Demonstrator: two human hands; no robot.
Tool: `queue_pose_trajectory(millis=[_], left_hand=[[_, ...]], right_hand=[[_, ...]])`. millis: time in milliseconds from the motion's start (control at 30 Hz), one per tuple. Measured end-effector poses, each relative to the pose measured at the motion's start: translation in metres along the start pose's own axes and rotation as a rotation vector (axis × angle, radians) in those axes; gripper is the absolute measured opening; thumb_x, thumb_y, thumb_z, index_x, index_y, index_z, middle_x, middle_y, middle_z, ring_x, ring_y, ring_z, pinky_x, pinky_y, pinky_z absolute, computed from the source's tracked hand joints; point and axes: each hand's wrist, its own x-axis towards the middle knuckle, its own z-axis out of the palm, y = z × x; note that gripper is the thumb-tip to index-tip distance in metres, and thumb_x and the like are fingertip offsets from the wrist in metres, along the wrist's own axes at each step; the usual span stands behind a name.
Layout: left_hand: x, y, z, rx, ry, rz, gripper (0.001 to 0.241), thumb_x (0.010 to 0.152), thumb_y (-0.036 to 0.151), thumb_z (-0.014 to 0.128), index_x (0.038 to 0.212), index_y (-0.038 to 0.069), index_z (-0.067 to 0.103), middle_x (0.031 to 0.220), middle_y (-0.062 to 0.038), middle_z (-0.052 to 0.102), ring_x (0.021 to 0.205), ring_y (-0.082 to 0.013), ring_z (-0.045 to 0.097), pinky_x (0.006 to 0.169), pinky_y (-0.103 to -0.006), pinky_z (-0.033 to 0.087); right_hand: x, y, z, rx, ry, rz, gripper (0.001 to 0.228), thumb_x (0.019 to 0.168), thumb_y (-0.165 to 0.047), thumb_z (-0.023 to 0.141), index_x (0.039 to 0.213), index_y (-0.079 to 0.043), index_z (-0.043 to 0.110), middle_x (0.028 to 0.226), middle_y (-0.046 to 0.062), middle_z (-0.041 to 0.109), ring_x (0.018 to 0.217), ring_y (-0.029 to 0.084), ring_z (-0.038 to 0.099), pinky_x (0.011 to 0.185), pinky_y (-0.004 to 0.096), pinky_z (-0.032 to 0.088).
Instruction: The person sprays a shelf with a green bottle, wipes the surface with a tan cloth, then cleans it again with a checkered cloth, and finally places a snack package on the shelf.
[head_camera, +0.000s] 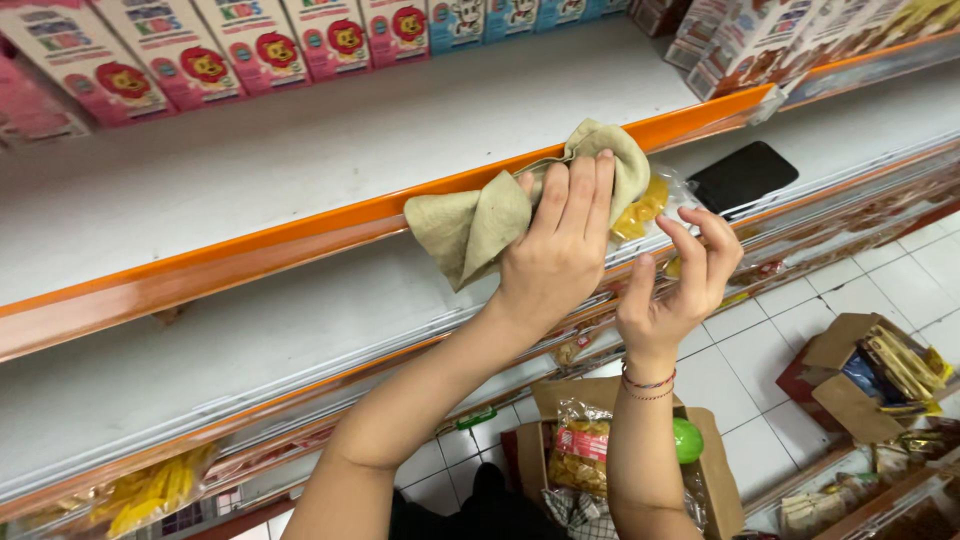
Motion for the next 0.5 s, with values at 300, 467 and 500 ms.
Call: queue_pose_trajectory(millis=[300, 467, 500], left_hand=[[0.037, 0.055, 0.049, -0.011, -0.021, 0.063, 0.053, 0.095, 0.024, 0.056, 0.141, -0.002, 0.061, 0.133, -0.014, 0.059, 0.124, -0.0289, 0.053, 0.110, -0.0458, 0.042], [0.054, 0.086, 0.076, 0.021, -0.043, 0.127, 0.055, 0.097, 0.027, 0.054, 0.144, -0.002, 0.060, 0.136, -0.014, 0.056, 0.127, -0.0291, 0.051, 0.113, -0.0455, 0.039], [0.056, 0.092, 0.082, 0.025, -0.045, 0.134, 0.056, 0.097, 0.026, 0.054, 0.145, -0.002, 0.059, 0.137, -0.014, 0.055, 0.128, -0.0287, 0.050, 0.114, -0.0451, 0.039]], right_hand=[[0.009, 0.051, -0.021, -0.077, 0.062, 0.065, 0.028, 0.093, -0.002, 0.064, 0.121, 0.000, 0.066, 0.133, 0.016, 0.058, 0.131, 0.034, 0.055, 0.112, 0.043, 0.043], [0.008, 0.071, -0.027, -0.095, 0.096, 0.107, 0.028, 0.092, -0.002, 0.064, 0.120, 0.000, 0.067, 0.131, 0.015, 0.058, 0.130, 0.034, 0.055, 0.112, 0.043, 0.044], [0.008, 0.074, -0.029, -0.097, 0.101, 0.118, 0.028, 0.093, -0.002, 0.063, 0.120, 0.000, 0.067, 0.131, 0.015, 0.058, 0.130, 0.034, 0.055, 0.112, 0.043, 0.044]])
